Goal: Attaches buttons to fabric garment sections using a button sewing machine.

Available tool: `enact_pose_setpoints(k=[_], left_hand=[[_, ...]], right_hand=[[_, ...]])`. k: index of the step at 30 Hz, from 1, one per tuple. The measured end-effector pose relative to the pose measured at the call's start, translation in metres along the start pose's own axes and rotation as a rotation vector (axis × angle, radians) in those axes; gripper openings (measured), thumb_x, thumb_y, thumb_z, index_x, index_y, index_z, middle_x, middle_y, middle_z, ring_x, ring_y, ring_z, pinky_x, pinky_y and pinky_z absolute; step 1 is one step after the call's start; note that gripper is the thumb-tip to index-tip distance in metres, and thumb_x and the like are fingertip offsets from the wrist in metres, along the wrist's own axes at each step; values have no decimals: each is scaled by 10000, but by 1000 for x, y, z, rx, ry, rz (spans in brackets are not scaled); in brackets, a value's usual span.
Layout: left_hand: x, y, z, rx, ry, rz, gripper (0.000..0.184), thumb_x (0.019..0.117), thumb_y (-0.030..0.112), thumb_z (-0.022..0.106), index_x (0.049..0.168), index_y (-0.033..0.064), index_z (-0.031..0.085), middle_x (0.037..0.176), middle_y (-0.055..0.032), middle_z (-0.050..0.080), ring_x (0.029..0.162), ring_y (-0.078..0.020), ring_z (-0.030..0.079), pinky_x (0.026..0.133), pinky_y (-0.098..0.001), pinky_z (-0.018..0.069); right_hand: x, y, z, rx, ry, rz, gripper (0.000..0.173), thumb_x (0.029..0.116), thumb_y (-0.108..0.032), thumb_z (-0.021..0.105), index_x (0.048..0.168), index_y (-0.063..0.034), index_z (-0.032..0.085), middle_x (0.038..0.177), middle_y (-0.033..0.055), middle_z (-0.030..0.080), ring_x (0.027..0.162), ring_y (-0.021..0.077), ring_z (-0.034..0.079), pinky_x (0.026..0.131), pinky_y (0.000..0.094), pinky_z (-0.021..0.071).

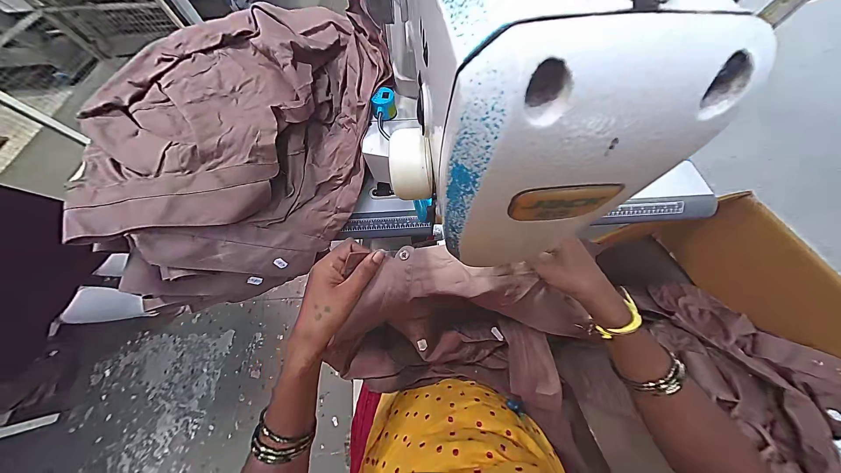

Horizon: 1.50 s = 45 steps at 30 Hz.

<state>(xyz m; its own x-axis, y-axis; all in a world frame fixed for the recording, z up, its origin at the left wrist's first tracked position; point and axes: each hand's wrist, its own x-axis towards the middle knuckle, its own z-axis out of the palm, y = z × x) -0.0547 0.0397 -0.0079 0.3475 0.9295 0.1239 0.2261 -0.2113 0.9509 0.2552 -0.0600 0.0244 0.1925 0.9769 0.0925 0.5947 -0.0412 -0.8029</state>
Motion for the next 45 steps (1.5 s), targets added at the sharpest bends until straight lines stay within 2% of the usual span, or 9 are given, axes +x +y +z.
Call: enact_pose_setpoints(k=[4, 6, 8, 11, 22, 30, 36, 39, 45], left_hand=[[8, -6, 6, 409, 24, 118, 288, 975, 390, 626, 908, 113, 671, 676, 83, 581, 589, 10, 526, 569, -203, 432], [4, -3, 19, 697, 66, 287, 341, 988, 345, 591, 929, 23, 685, 711, -106, 640, 639, -264, 639, 575, -473, 489], [2, -2, 34, 775, 24, 429, 315, 1011, 258, 550, 1139, 17, 706, 1108, -204, 710, 1062, -435, 677, 878, -618, 528], [0, 0, 59, 557, -59, 408, 488, 1088, 362, 391, 1288, 9, 663, 1349, -182, 640, 1360, -361, 526, 1162, -551, 360], [3, 14, 84, 195, -159, -46, 518, 1043, 325, 437, 1371, -69, 507, 1133, -112, 665, 1058, -95, 620, 964, -296, 489], [11, 14, 84, 169, -144, -140, 516, 1003, 316, 523, 1374, -38, 478, 1058, -65, 649, 954, -45, 627, 874, -266, 521], [-18, 34, 57, 314, -390, 327, 433, 1040, 376, 510, 712, 109, 606, 528, 20, 464, 458, -87, 459, 436, -288, 385], [-30, 41, 54, 310, -496, 417, 421, 1074, 424, 465, 848, 116, 640, 589, 15, 507, 516, -96, 498, 490, -286, 419], [-33, 38, 23, 122, -172, 296, 342, 1045, 358, 563, 930, 81, 728, 786, 74, 692, 701, 97, 591, 650, -105, 500]], right_hand=[[-4, 24, -10, -280, 102, -108, 270, 962, -303, 664, 1032, -43, 640, 633, -4, 538, 582, 138, 536, 577, 375, 459], [0, 36, -24, -443, 216, -111, 162, 945, -140, 680, 992, 12, 707, 743, 141, 658, 703, 321, 662, 653, 536, 518], [8, 51, -33, -560, 334, -90, 123, 949, -59, 665, 1007, 23, 736, 899, 229, 692, 867, 428, 690, 734, 597, 529], [23, 59, -23, -650, 422, -189, 168, 934, -17, 654, 1062, 1, 762, 982, 227, 699, 936, 423, 686, 737, 548, 560], [33, 76, -15, -609, 446, -270, 126, 937, -81, 695, 996, 19, 743, 1022, 250, 681, 946, 430, 679, 769, 544, 547], [16, 37, -34, -207, 470, -84, 155, 932, -142, 728, 1025, -23, 692, 805, 55, 673, 657, 65, 590, 623, 257, 494], [2, -1, 11, -506, 439, -729, 211, 970, -204, 625, 820, -65, 677, 735, 103, 677, 708, 227, 685, 635, 358, 563], [2, -15, 32, -575, 351, -924, 236, 973, -148, 589, 762, -99, 683, 682, 70, 669, 693, 221, 666, 632, 331, 516], [-21, -20, 25, 40, -195, -465, 341, 1048, -386, 554, 1028, -49, 601, 851, 38, 655, 836, 99, 619, 820, 296, 484]])
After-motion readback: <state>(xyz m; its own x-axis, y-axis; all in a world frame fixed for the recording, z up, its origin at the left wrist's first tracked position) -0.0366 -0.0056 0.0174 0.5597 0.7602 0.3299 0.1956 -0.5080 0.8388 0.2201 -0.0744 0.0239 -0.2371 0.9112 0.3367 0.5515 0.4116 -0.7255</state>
